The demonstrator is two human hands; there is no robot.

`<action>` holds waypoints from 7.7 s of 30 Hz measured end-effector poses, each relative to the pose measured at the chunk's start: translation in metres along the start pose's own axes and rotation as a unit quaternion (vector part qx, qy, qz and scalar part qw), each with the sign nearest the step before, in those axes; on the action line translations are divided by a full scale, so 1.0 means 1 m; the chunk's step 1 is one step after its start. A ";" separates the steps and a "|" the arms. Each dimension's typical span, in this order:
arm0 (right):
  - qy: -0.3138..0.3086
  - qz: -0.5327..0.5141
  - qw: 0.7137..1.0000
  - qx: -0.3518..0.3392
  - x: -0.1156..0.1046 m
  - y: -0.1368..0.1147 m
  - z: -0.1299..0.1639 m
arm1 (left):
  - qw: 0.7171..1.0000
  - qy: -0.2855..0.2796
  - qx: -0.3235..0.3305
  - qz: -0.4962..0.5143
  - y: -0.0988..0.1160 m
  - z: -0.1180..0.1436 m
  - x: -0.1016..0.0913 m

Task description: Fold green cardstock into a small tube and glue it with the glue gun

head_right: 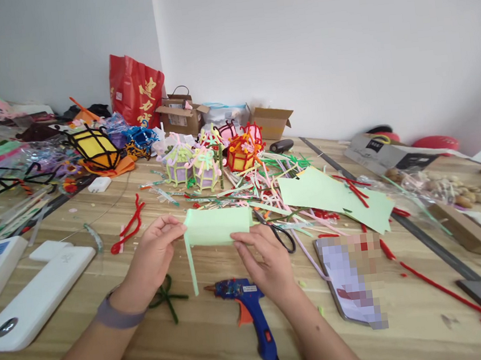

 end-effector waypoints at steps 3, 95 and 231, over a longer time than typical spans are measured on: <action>0.000 -0.001 1.000 0.014 0.001 0.002 0.001 | 0.999 -0.008 -0.021 0.027 0.001 0.000 0.002; 0.078 -0.263 0.913 0.303 0.017 0.050 0.021 | 0.986 0.002 0.027 -0.165 -0.001 0.011 -0.008; -0.025 -0.480 0.749 0.457 0.050 0.061 0.043 | 0.579 -0.199 0.548 -0.570 0.071 0.083 0.055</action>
Point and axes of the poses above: each hand's wrist, its own z-axis away from the middle knuckle, its own x-axis out of the palm, y = z × x, the point moved 5 cm from there along -z, towards the middle knuckle
